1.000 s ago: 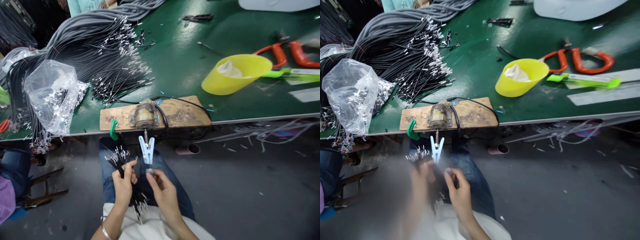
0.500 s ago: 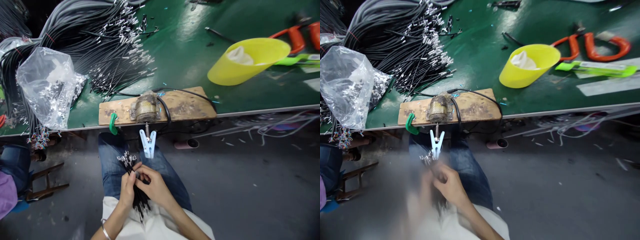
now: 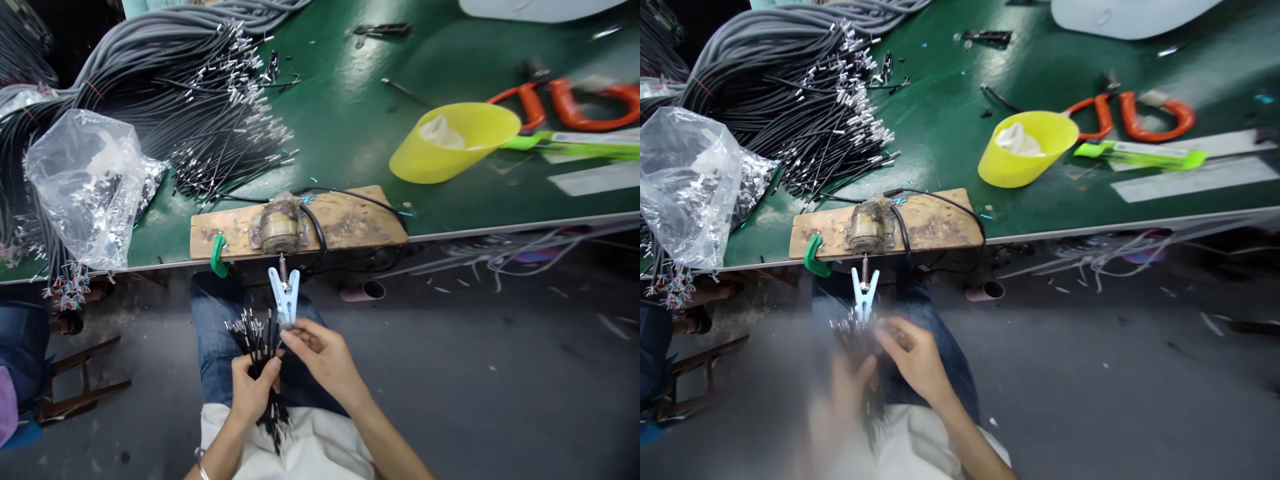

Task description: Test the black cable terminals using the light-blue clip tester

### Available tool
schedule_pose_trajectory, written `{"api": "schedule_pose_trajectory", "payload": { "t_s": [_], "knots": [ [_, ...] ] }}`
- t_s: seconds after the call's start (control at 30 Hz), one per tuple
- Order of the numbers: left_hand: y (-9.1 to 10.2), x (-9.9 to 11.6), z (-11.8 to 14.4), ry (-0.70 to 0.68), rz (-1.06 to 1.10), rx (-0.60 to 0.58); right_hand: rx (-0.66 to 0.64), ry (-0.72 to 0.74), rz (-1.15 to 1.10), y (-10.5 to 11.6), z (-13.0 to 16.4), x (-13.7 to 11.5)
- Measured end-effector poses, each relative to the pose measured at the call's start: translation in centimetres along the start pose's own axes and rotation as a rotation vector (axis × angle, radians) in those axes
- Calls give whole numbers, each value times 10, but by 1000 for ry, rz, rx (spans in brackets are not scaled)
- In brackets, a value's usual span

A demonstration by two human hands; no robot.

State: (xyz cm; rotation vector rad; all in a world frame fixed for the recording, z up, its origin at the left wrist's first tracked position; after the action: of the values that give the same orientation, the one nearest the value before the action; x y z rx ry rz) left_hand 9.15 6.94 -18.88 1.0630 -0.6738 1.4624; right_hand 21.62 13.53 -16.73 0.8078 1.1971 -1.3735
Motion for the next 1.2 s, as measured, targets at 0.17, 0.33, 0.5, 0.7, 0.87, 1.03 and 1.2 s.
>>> {"api": "schedule_pose_trajectory", "payload": {
  "t_s": [0.17, 0.33, 0.5, 0.7, 0.87, 1.03, 1.2],
  "knots": [
    [-1, 18, -1, -2, 22, -48, -58, 106, 124, -3, -11, -28],
    [0, 24, -2, 71, 17, -81, -54, 157, 200, -4, -18, -40],
    [1, 29, -3, 91, 76, -17, -95, 228, 201, -9, -16, -43],
    [2, 47, -7, 58, 69, 11, -227, 117, 29, -20, -13, -28],
    [13, 53, -7, 38, 11, 132, -56, 194, 32, -12, -11, -40],
    [15, 63, 0, 5, 47, 169, 83, 327, 1, -15, 1, -59],
    [4, 63, 4, 1, 189, 26, -221, -13, -388, -39, -4, -32]
  ]
}}
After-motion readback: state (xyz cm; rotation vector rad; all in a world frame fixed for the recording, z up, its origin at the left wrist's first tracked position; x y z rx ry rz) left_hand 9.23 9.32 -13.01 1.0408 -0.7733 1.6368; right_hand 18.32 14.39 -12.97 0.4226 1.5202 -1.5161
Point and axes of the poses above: each hand's wrist, its own z-axis away from the middle knuckle, its own y-axis out of the back of the hand, x = y × z, the point moved 8 cm from there along -z, towards the middle knuckle, and after that the axes turned 5 degrees about -z, right-handed, at the moved point
